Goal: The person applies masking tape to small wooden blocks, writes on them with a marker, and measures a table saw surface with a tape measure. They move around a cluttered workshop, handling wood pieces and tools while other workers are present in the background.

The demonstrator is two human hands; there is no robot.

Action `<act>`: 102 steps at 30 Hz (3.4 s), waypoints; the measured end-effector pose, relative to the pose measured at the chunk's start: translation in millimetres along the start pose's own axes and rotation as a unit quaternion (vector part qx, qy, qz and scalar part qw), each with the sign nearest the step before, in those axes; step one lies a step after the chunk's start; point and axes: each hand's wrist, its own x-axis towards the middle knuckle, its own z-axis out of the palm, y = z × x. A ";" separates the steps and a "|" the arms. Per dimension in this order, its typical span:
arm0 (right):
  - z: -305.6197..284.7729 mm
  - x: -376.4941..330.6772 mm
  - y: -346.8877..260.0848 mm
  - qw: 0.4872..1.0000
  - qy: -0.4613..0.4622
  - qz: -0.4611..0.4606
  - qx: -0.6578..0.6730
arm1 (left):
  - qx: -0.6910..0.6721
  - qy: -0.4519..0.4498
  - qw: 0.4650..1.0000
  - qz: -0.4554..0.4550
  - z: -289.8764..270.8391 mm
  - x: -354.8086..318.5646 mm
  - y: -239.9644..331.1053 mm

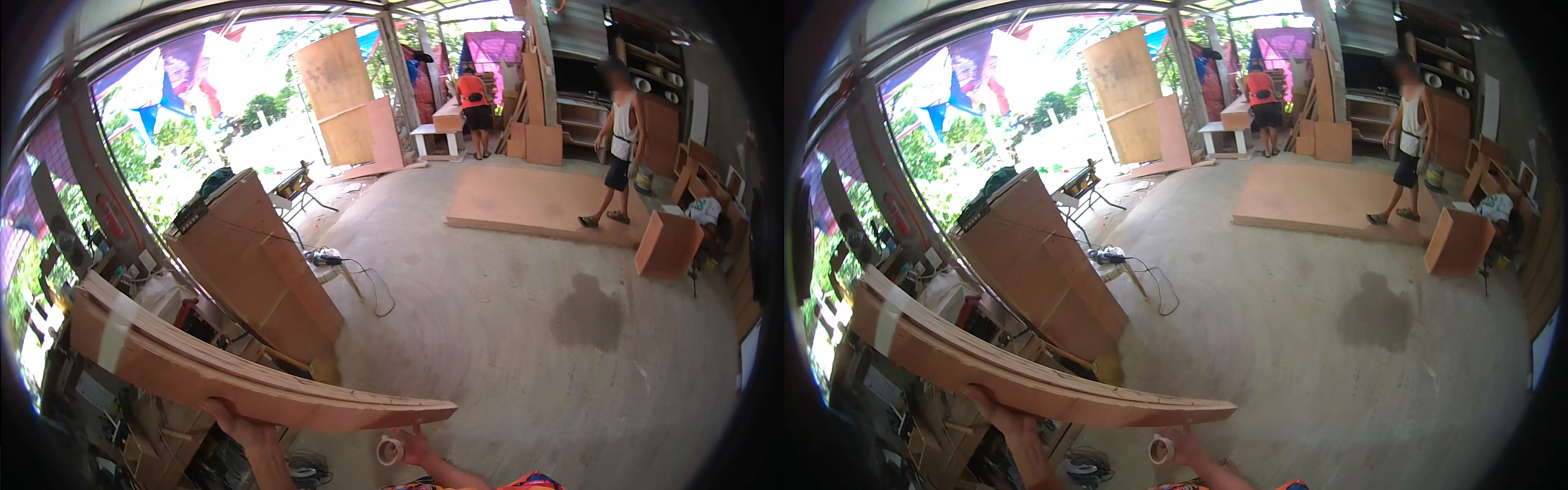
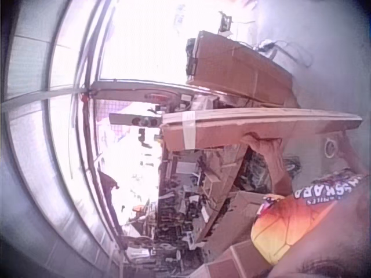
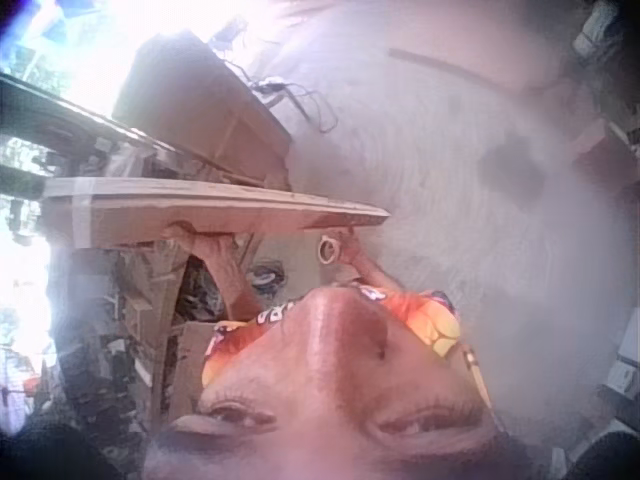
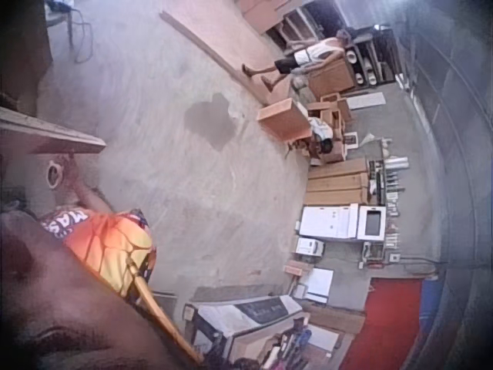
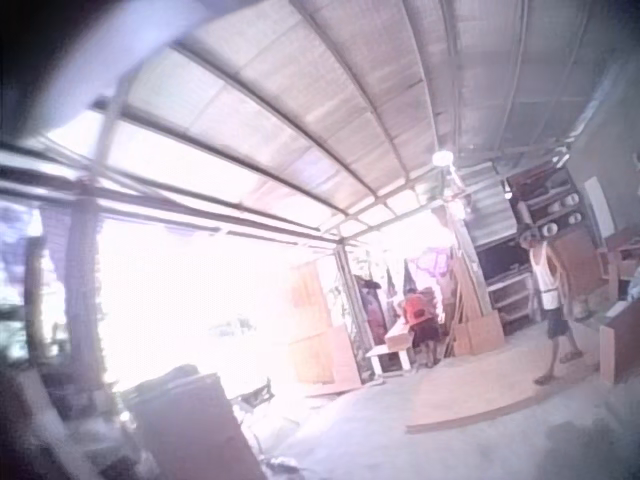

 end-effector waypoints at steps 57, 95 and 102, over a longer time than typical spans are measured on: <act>79.8 146.8 -158.2 0.589 -0.115 -0.055 -0.798 | -0.034 0.236 0.922 -0.306 -178.5 -88.6 -451.7; 382.7 108.6 -283.2 0.838 0.094 -0.351 -0.408 | 0.215 -0.154 0.964 -0.013 -19.2 70.2 -161.9; 380.0 127.0 -265.7 0.848 0.112 -0.349 -0.383 | 0.254 -0.182 0.950 -0.026 -45.8 72.2 -172.6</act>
